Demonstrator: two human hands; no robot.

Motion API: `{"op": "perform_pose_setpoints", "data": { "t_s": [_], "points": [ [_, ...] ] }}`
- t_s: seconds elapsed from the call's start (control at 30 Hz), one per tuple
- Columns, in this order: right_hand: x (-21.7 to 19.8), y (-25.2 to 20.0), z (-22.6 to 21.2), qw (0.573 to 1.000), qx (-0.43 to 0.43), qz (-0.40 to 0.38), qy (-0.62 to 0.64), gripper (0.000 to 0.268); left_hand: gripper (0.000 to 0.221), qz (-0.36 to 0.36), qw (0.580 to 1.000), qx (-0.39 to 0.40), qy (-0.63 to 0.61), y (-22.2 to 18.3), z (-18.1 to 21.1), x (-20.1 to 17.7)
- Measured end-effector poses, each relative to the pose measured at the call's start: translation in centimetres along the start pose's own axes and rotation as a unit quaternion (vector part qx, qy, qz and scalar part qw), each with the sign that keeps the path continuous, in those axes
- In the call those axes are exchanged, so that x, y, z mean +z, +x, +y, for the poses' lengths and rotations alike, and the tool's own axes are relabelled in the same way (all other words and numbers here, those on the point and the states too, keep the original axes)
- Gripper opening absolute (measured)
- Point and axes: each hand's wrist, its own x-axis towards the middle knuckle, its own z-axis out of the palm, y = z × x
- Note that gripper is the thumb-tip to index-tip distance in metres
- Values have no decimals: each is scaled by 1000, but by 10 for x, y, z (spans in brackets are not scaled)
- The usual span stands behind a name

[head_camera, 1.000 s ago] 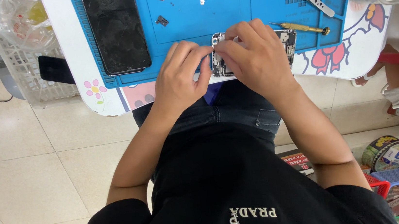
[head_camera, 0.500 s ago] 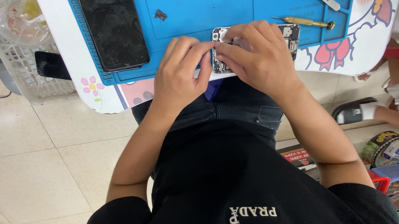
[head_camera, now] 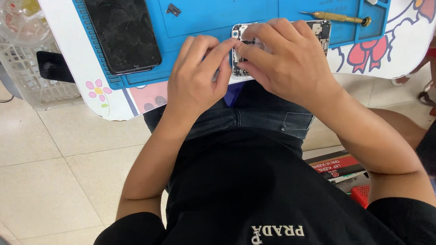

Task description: Disassembling a smartphone and cleaning internal components at a repair bench.

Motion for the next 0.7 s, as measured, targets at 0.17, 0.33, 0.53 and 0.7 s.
{"op": "perform_pose_setpoints", "data": {
  "t_s": [0.17,0.33,0.53,0.7],
  "points": [
    [6,-4,3,1000,-2,17,25,23,27,-1,1000,-3,-4,0,-2,1],
    [7,-5,4,1000,-8,21,15,27,27,1,1000,-3,-4,1,-2,1],
    [4,-5,2,1000,-7,9,-10,26,28,-3,1000,1,-7,-1,-2,0],
    [1,-5,1,998,-22,-28,-57,34,30,-2,1000,13,3,-1,-3,2]
  ]
}}
